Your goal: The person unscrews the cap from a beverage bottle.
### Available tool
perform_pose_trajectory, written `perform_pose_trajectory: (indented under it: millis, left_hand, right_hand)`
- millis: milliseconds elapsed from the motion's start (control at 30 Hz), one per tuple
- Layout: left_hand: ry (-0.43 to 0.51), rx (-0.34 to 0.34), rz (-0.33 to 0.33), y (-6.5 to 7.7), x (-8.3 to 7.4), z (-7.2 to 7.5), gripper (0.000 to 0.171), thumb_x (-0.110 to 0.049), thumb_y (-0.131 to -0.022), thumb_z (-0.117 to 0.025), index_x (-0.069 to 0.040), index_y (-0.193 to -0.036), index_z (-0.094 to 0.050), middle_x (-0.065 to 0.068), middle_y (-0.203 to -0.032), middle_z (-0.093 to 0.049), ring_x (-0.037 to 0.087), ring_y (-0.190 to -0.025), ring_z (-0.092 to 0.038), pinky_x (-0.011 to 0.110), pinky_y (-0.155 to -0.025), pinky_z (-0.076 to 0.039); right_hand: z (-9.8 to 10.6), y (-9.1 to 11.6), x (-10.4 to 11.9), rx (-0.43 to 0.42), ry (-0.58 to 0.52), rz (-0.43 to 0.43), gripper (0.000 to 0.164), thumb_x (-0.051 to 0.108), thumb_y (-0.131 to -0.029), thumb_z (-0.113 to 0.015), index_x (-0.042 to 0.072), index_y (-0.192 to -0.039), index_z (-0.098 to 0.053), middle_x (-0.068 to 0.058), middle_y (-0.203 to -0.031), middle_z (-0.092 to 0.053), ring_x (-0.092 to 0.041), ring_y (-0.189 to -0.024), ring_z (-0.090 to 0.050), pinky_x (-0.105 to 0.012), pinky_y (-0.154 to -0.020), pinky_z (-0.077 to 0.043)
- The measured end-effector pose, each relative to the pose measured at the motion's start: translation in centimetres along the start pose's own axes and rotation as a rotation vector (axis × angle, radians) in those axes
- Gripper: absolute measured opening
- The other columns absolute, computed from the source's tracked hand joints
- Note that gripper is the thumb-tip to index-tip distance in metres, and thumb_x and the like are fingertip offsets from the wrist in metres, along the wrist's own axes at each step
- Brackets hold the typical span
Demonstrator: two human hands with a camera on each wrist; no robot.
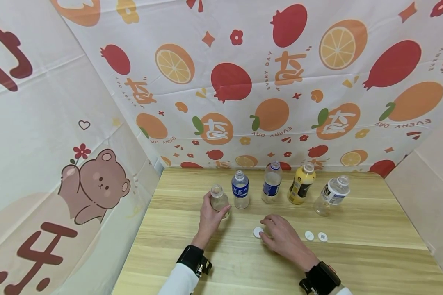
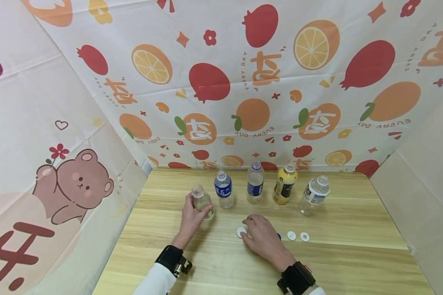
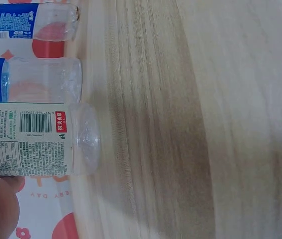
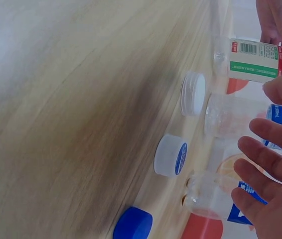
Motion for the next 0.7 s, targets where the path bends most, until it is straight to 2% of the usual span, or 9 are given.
perform_pose_trajectory:
  millis: [200,467,600,700]
  left_hand:
    - [0.01,0.025,0.003,0.0,0.0,0.0,0.086,-0.016,-0.078,-0.092,0.003,-0.145,-0.039,0.03,-0.14,-0.056,0.047,-0.127,-0.057,0.061,-0.107,-0.046]
    - [0.015,0.142,0.071,0.7,0.9,0.6,0.117,-0.018,-0.073,-0.095,0.001,-0.161,-0.019,0.029,-0.16,-0.034,0.046,-0.146,-0.037,0.061,-0.119,-0.029]
    - [-0.042,0.169,0.063,1.3,1.6,1.6,0.119,-0.026,-0.072,-0.096,-0.001,-0.162,-0.021,0.029,-0.162,-0.031,0.048,-0.146,-0.034,0.063,-0.117,-0.03]
    - [-0.127,0.193,0.016,1.6,2.3,2.5,0.117,-0.033,-0.075,-0.094,-0.002,-0.162,-0.022,0.027,-0.164,-0.028,0.047,-0.147,-0.033,0.063,-0.117,-0.031]
  right_hand:
    - [0.4,0.1,-0.4,0.008,-0.026,-0.024,0.035,0.029,-0.09,-0.08,0.007,-0.116,-0.073,-0.007,-0.117,-0.067,-0.026,-0.112,-0.063,-0.046,-0.098,-0.054]
    - [1.0,0.8,-1.0,0.02,-0.038,-0.073,0.037,0.026,-0.09,-0.08,0.005,-0.12,-0.072,-0.011,-0.123,-0.066,-0.03,-0.117,-0.063,-0.05,-0.1,-0.053]
    - [1.9,1.7,-2.0,-0.029,-0.023,-0.084,0.04,0.024,-0.089,-0.081,0.003,-0.121,-0.07,-0.016,-0.127,-0.065,-0.035,-0.117,-0.063,-0.054,-0.099,-0.053]
    - [2.7,2.5,-3.0,-0.083,-0.02,-0.088,0.043,0.023,-0.089,-0.081,0.0,-0.124,-0.069,-0.02,-0.13,-0.063,-0.039,-0.118,-0.062,-0.058,-0.099,-0.051]
Point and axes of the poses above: each hand's wrist, its own y-axis away from the middle knuckle, its own z-axis out of the back of the hand, x = y × z, the point moved 2 cm from there along -y, towards the middle knuckle
